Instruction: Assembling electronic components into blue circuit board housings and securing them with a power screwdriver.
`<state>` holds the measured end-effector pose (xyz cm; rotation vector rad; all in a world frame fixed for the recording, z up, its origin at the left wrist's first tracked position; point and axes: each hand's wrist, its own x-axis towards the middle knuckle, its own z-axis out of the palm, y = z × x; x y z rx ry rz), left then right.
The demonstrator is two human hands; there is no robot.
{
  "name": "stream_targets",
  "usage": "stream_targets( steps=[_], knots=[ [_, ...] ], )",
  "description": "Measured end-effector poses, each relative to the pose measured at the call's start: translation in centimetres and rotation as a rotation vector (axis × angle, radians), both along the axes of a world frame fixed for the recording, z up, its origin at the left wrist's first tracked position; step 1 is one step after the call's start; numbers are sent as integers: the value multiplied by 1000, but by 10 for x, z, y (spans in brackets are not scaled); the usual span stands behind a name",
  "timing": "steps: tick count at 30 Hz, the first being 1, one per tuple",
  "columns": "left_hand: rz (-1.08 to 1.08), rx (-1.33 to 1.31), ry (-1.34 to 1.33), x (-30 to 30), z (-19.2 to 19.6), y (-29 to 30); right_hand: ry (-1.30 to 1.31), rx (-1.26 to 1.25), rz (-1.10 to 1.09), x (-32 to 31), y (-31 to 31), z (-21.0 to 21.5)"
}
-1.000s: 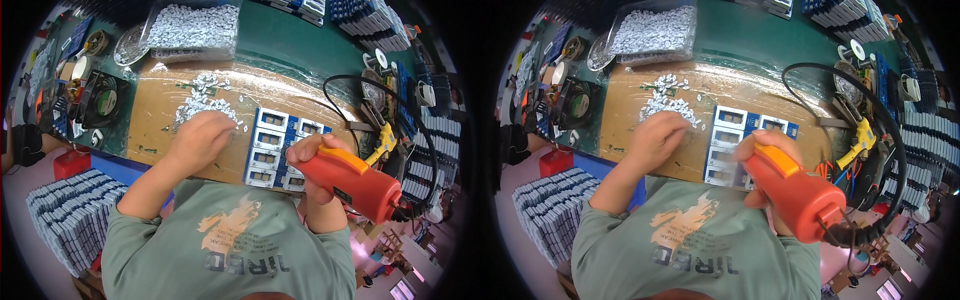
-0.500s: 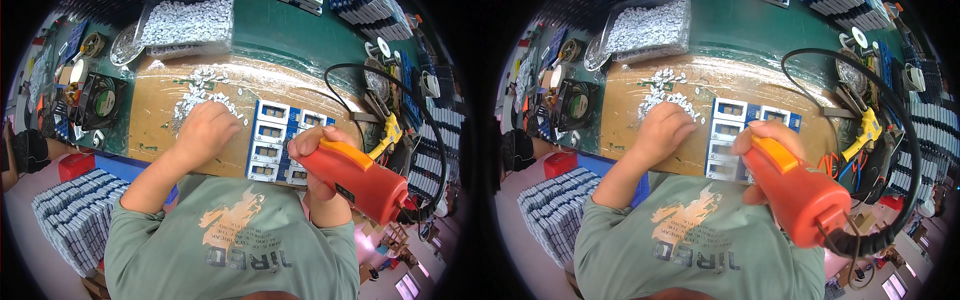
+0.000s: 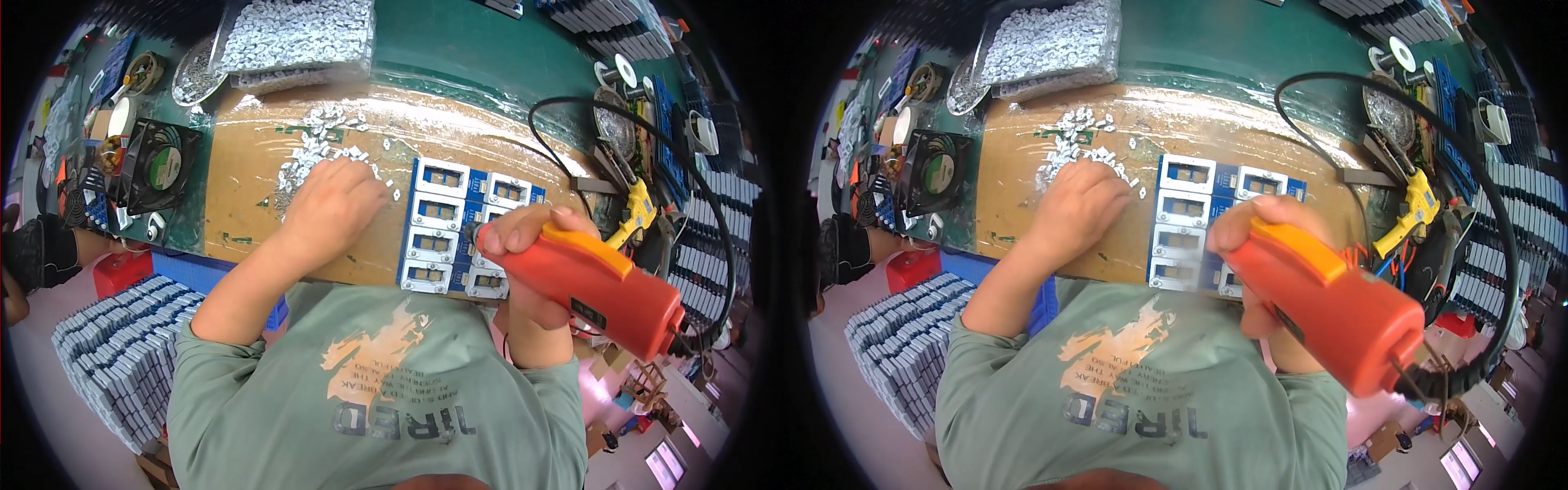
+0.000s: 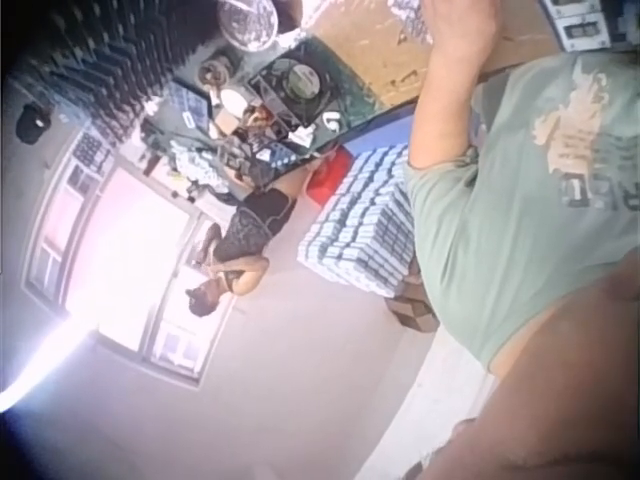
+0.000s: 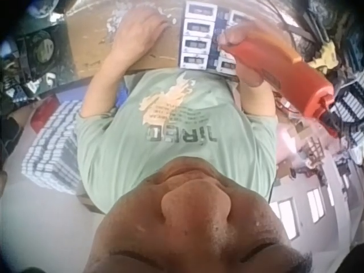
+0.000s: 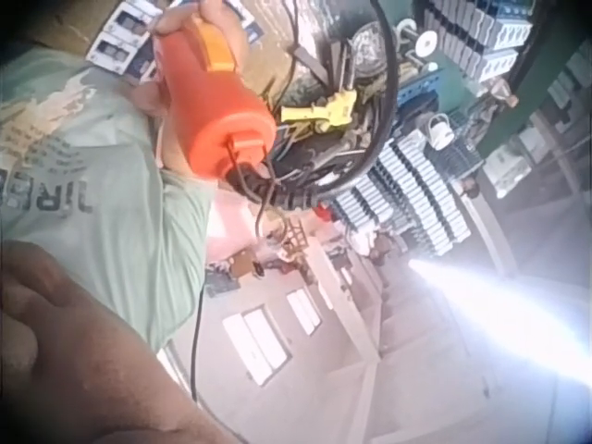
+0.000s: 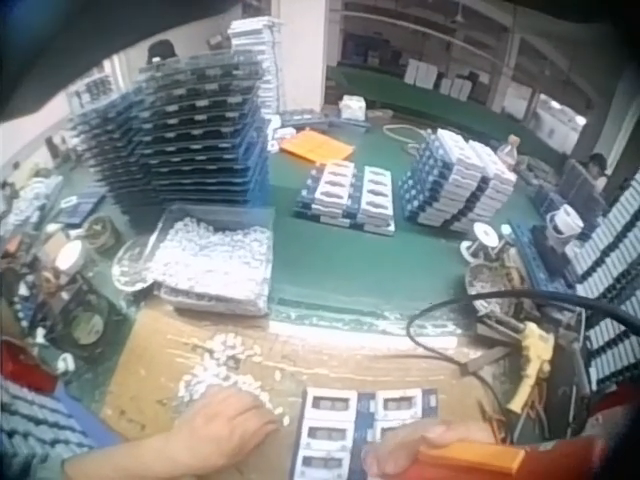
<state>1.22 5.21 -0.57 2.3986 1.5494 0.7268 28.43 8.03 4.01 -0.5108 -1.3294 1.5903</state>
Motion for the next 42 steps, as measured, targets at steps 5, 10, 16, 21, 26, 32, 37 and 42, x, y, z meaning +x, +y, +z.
stream_targets(
  steps=[5,10,16,21,26,32,37,42],
  knots=[
    [-13,4,15,0,-3,3,93,210,-47,-9,9,6],
    [-20,-5,49,0,3,4,80,105,-72,-4,10,6],
    [-41,-57,59,-1,8,8,22,136,-77,0,20,-1],
    [-62,-134,134,2,17,15,-317,-116,-126,2,8,20],
    [-60,-128,211,10,28,17,-99,-371,69,2,21,29],
    [-140,-160,282,22,43,26,-195,265,-17,-8,34,-2],
    [-138,-183,294,27,46,26,-189,294,-95,-11,35,8],
    [-101,-202,214,28,47,23,-374,406,-159,-7,35,16]
  ],
)
